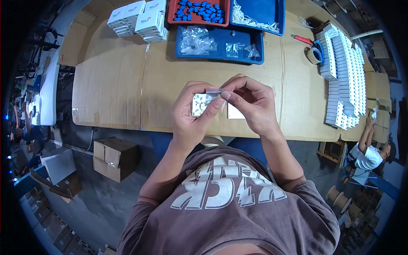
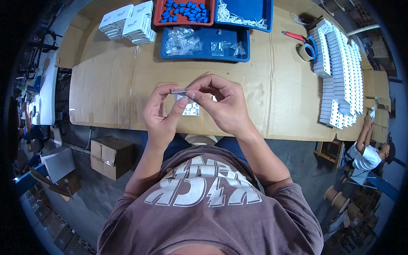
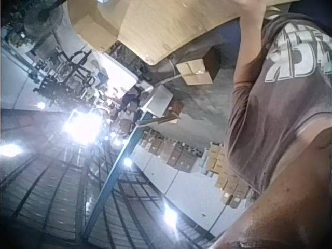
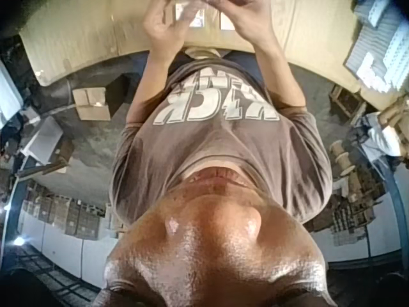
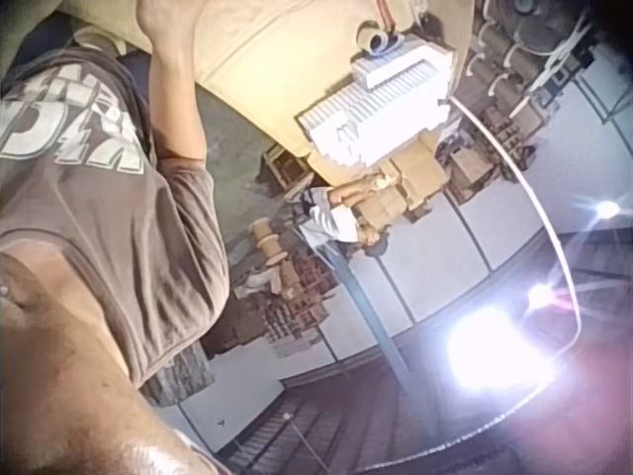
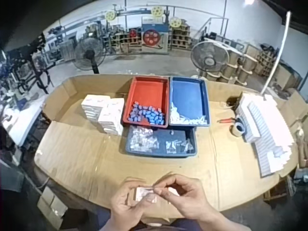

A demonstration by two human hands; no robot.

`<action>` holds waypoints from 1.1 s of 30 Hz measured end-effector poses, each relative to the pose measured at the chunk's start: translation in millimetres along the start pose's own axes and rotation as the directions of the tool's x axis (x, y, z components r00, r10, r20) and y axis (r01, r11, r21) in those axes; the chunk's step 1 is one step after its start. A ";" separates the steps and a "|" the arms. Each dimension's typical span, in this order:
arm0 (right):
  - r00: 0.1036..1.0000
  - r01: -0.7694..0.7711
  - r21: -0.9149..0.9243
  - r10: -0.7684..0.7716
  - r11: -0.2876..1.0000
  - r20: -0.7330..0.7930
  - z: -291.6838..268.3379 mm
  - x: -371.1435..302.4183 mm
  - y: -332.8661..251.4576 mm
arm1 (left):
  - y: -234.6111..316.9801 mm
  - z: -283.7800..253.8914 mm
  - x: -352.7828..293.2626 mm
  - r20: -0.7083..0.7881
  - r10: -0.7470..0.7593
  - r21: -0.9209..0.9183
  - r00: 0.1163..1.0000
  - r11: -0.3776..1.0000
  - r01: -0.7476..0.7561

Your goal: The person assembles electronic modules into a white plastic housing, placing blue connectors and small screws from bags into the housing by hand.

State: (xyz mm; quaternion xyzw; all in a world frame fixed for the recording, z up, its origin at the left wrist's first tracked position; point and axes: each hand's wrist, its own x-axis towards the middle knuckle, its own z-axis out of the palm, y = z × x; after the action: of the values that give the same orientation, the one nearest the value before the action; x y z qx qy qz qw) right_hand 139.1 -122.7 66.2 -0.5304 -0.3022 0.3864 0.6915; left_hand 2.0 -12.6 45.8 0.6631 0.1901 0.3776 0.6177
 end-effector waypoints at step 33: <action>0.939 0.292 -0.323 -0.206 0.900 0.274 10.7 -49.5 30.3 | -26.6 -68.7 -71.0 0.363 -0.592 -0.607 0.719 0.435 0.665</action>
State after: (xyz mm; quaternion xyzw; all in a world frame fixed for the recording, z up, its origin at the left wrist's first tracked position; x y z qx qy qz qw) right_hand 98.1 -155.5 39.2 -0.5552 -0.5121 0.2919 0.5867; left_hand -88.5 -12.8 -2.0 0.2734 0.2343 0.1302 0.9238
